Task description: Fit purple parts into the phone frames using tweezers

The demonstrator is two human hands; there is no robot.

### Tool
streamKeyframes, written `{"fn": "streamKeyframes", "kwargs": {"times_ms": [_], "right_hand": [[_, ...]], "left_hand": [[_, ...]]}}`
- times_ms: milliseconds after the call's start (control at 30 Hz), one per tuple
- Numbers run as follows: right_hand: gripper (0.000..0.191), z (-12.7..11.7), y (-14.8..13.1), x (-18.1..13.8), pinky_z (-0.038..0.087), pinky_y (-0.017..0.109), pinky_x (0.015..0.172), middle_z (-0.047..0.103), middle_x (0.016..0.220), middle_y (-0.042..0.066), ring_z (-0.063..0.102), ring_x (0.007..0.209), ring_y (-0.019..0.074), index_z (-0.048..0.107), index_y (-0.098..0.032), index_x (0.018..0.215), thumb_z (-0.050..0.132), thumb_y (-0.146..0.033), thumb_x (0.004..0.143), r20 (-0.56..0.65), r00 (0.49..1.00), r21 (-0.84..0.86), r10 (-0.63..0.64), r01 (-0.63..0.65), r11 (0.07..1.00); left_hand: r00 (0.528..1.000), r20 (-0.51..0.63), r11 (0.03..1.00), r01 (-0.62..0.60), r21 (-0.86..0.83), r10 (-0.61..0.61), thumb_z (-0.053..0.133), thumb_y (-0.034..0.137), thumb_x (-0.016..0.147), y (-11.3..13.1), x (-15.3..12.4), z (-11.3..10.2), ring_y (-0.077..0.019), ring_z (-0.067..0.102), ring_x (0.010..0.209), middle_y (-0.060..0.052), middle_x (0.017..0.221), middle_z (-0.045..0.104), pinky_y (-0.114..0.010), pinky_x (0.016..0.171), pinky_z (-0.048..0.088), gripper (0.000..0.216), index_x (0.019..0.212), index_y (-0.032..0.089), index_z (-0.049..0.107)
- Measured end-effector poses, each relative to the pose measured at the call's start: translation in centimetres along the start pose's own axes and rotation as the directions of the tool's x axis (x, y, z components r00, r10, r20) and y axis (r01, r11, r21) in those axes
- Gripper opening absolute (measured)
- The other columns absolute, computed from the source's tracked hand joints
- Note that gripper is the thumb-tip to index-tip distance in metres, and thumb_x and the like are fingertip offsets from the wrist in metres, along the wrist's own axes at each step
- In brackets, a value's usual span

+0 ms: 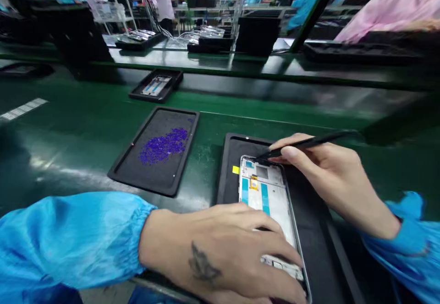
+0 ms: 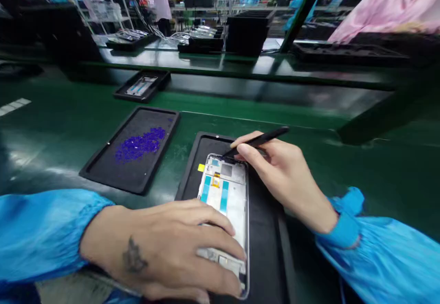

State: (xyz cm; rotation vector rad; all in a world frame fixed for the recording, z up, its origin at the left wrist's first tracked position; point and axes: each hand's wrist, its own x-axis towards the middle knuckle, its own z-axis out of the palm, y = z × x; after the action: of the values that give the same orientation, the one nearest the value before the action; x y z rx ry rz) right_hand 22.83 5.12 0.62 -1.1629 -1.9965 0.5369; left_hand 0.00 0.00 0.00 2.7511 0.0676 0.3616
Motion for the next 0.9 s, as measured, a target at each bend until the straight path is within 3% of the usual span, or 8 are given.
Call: {"fn": "streamKeyframes", "kwargs": {"times_ms": [500,667,800,900], "right_hand": [[0.02,-0.11,0.14,-0.04,0.054,0.032,0.077,0.072,0.098,0.003,0.068,0.084,0.0193,0.071,-0.022,0.091,0.056,-0.034,0.097,0.02,0.997,-0.097,-0.073,0.074,0.993],[0.022,0.14,-0.12,0.1,0.056,0.03,0.069,0.071,0.099,0.003,0.069,0.081,0.0183,0.071,-0.023,0.094,0.056,-0.039,0.097,-0.005,1.0,-0.026,-0.004,0.004,1.0],[0.021,0.21,-0.13,0.17,0.058,0.028,0.07,0.071,0.097,0.002,0.07,0.078,0.0166,0.07,-0.023,0.093,0.057,-0.039,0.097,-0.016,0.999,0.073,0.035,-0.034,0.997],[0.02,0.12,0.03,0.12,0.058,0.027,0.069,0.071,0.093,0.001,0.07,0.077,0.0164,0.07,-0.024,0.094,0.058,-0.038,0.096,-0.02,0.999,0.063,0.026,-0.025,0.998]], "left_hand": [[1.0,0.019,0.996,0.022,0.088,-0.023,0.034,0.036,0.104,0.39,0.07,-0.03,-0.0202,0.046,0.129,-0.002,0.139,0.054,-0.033,0.11,0.044,0.042,0.132,0.022,0.062],[0.999,-0.013,0.992,0.032,0.122,-0.031,0.033,0.035,0.104,0.32,0.02,-0.06,-0.0229,0.048,0.127,-0.005,0.137,0.055,-0.037,0.105,0.048,0.042,0.128,0.02,0.063],[0.997,-0.079,0.966,0.041,0.254,-0.022,0.038,0.034,0.102,0.38,0.02,0.32,-0.0243,0.055,0.12,-0.007,0.13,0.06,-0.038,0.099,0.053,0.038,0.124,0.018,0.064],[0.971,-0.237,0.932,0.053,0.359,0.036,0.042,0.034,0.1,0.44,0.27,0.72,-0.0223,0.064,0.105,-0.009,0.116,0.068,-0.036,0.092,0.057,0.035,0.114,0.015,0.068]]}}
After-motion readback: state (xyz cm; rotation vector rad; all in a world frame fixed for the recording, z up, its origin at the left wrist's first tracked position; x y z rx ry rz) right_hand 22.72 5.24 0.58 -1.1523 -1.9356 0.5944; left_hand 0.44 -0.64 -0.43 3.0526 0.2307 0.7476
